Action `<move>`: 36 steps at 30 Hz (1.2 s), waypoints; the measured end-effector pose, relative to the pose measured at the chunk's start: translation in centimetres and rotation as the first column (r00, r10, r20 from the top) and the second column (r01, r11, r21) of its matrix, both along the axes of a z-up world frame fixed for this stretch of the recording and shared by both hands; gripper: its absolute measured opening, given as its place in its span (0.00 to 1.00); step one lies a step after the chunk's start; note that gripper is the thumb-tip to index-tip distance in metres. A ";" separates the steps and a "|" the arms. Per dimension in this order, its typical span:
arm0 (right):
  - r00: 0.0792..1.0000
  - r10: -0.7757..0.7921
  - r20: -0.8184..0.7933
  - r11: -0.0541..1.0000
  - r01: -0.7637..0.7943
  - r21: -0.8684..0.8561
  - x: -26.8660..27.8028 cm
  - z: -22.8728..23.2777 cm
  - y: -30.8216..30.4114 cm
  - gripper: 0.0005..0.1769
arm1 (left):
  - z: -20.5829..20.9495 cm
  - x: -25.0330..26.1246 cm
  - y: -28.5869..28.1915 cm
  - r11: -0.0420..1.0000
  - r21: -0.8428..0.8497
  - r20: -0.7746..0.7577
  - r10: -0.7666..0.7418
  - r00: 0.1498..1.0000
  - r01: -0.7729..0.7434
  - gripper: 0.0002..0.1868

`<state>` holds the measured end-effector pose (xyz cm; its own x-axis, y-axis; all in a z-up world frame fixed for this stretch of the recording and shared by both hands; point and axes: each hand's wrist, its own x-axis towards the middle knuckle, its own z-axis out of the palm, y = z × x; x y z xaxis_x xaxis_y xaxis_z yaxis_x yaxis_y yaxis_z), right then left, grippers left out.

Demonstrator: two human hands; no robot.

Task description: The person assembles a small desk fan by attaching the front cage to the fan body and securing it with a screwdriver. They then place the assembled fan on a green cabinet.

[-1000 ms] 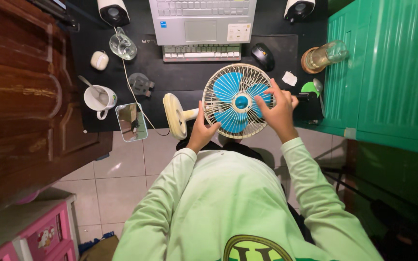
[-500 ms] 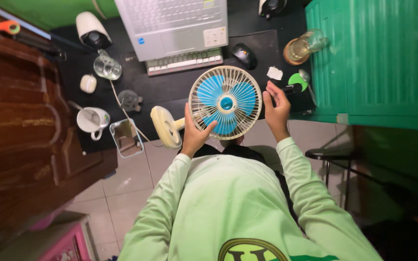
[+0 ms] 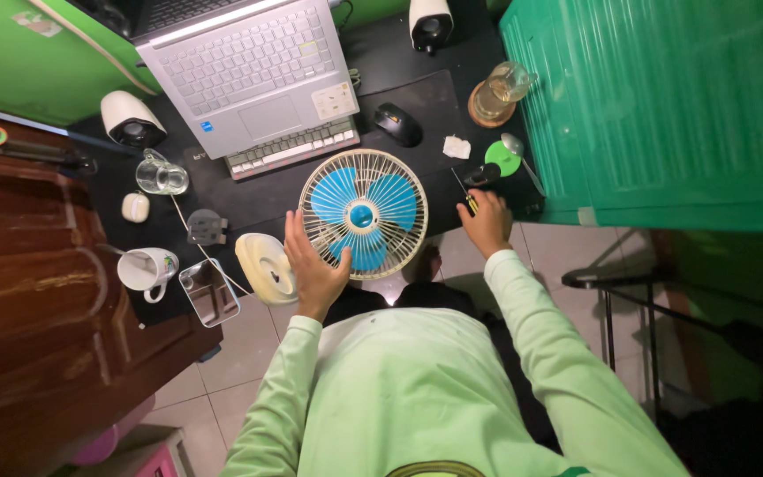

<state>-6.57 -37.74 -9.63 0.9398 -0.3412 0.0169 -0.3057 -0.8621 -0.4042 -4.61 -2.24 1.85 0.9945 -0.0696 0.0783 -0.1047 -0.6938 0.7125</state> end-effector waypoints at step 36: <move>0.978 0.209 -0.007 0.882 -0.185 0.432 10.0 10.7 1.4 0.10 | 0.7 12.2 -5.7 0.850 0.075 0.044 -0.526 0.850 0.522 0.25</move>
<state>3.43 -36.30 1.11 0.9839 -0.1120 -0.1393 -0.1785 -0.6542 -0.7350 7.64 -7.91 2.55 0.8026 -0.5850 0.1168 -0.5056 -0.5633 0.6534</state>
